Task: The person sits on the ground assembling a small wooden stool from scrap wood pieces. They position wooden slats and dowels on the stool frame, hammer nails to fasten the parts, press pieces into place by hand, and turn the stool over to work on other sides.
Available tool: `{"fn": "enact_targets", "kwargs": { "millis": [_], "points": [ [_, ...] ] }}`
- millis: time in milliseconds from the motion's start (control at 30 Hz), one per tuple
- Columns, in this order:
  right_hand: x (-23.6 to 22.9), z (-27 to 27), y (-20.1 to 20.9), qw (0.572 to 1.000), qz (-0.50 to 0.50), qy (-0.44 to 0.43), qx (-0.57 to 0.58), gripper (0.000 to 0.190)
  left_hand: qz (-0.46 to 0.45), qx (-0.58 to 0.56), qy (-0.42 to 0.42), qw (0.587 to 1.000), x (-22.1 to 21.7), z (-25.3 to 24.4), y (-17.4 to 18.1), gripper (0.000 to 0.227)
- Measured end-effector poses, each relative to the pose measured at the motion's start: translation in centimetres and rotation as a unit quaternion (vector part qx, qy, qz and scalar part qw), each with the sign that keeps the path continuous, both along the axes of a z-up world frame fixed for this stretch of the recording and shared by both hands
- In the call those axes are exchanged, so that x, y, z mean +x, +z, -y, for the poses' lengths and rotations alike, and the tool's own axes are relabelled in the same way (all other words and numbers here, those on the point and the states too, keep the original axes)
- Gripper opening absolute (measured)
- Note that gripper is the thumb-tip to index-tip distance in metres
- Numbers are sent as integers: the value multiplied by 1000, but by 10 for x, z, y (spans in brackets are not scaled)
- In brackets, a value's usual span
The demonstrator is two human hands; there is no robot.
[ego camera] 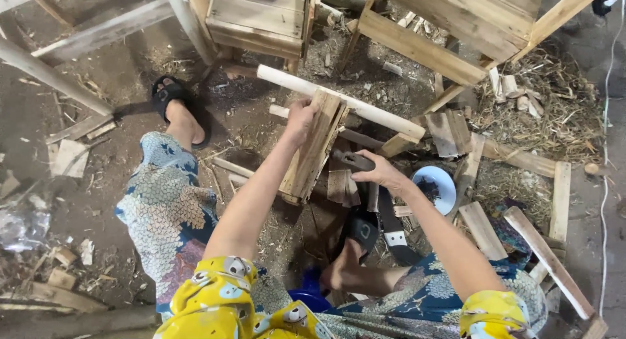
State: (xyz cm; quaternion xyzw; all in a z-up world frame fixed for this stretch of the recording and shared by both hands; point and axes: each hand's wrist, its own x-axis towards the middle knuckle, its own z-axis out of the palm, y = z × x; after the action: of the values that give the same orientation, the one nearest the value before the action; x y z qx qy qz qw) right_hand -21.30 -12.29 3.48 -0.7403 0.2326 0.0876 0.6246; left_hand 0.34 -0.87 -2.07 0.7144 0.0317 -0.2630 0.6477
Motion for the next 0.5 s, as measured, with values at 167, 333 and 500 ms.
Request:
{"fn": "enact_targets", "kwargs": {
  "millis": [167, 333, 500],
  "points": [
    [-5, -3, 4, 1000, -14, 7, 20, 67, 74, 136, -23, 988, -3, -3, 20, 39],
    [-5, 2, 3, 999, -14, -4, 48, 63, 121, 79, -8, 990, 11, 1, -6, 42],
    [-9, -1, 7, 994, 27, -39, 101, 67, -6, -116, 50, 992, 16, -2, -10, 26]
  ]
}}
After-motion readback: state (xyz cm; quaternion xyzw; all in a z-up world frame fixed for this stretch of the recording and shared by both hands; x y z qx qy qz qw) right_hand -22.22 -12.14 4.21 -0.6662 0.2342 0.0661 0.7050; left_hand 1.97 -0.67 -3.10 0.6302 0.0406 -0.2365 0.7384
